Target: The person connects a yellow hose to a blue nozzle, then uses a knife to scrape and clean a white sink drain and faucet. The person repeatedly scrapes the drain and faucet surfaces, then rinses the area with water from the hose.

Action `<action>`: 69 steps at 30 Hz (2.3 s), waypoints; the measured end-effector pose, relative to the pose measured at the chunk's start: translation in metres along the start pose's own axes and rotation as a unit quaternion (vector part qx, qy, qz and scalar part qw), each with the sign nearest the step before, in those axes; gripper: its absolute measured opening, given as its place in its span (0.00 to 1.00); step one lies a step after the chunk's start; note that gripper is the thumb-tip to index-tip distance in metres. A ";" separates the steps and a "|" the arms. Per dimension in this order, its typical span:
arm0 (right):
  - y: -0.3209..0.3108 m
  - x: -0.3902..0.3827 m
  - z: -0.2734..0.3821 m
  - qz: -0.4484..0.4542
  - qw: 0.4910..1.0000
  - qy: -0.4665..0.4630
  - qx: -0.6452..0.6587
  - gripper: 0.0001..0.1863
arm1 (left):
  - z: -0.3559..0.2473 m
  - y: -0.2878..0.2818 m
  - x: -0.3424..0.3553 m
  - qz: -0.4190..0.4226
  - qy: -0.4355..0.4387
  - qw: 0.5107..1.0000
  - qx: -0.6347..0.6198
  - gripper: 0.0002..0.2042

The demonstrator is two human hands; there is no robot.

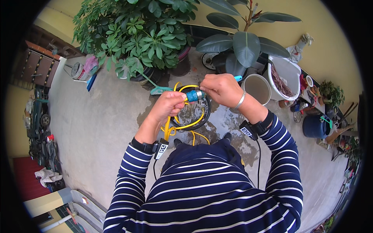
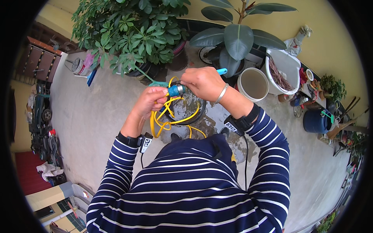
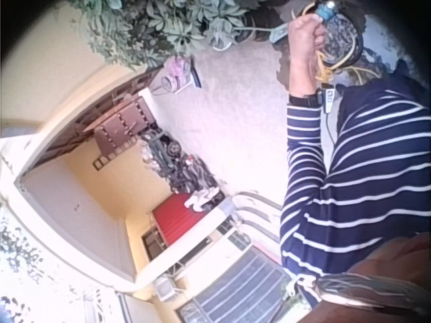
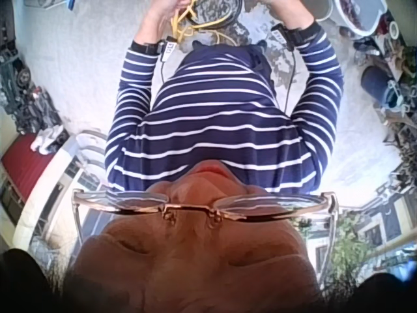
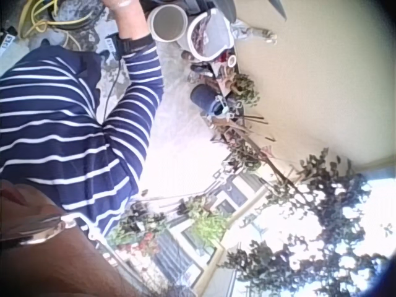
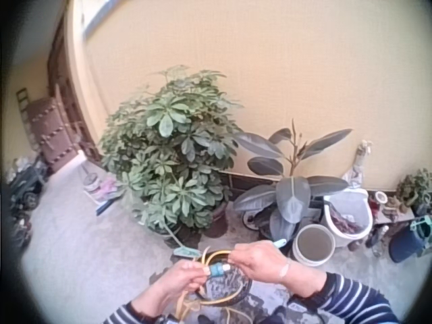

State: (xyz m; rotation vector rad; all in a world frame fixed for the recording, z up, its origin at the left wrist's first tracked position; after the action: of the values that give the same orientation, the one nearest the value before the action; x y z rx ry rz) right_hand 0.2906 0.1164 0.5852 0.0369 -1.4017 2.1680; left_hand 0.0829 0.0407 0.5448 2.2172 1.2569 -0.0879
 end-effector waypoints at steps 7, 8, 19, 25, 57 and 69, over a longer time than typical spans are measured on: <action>-0.007 -0.005 -0.001 0.040 0.995 -0.086 0.003 0.04 | 0.005 -0.008 -0.001 -0.011 -0.010 1.000 0.009 0.09; -0.008 -0.004 -0.002 0.046 0.996 -0.080 0.016 0.04 | 0.004 -0.007 0.000 -0.010 0.020 0.997 0.068 0.09; -0.015 -0.001 -0.002 0.058 0.998 -0.026 0.030 0.05 | 0.010 -0.006 0.000 -0.076 0.150 0.941 0.295 0.10; -0.010 0.003 -0.004 0.005 1.000 0.026 -0.007 0.06 | 0.015 -0.008 0.004 -0.078 0.177 0.936 0.294 0.11; 0.035 0.007 0.015 -0.174 0.975 0.062 -0.126 0.05 | 0.013 -0.011 0.014 -0.019 0.130 0.963 -0.234 0.09; 0.029 0.003 0.000 -0.167 0.978 0.103 -0.069 0.06 | 0.018 -0.011 0.014 0.018 0.106 0.958 -0.264 0.16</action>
State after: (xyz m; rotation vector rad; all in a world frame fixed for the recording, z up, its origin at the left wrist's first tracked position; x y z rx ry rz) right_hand 0.2746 0.1094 0.5623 -0.0035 -1.3192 1.7443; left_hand 0.0855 0.0462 0.5198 1.8110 1.1779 0.4614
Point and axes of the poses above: each hand's wrist, its own x-axis towards the middle knuckle, its own y-axis out of the palm, z = x × y, the point moved 3 cm from there along x, towards the middle knuckle, and after that the axes turned 14 degrees about z, right-handed, at the moved point
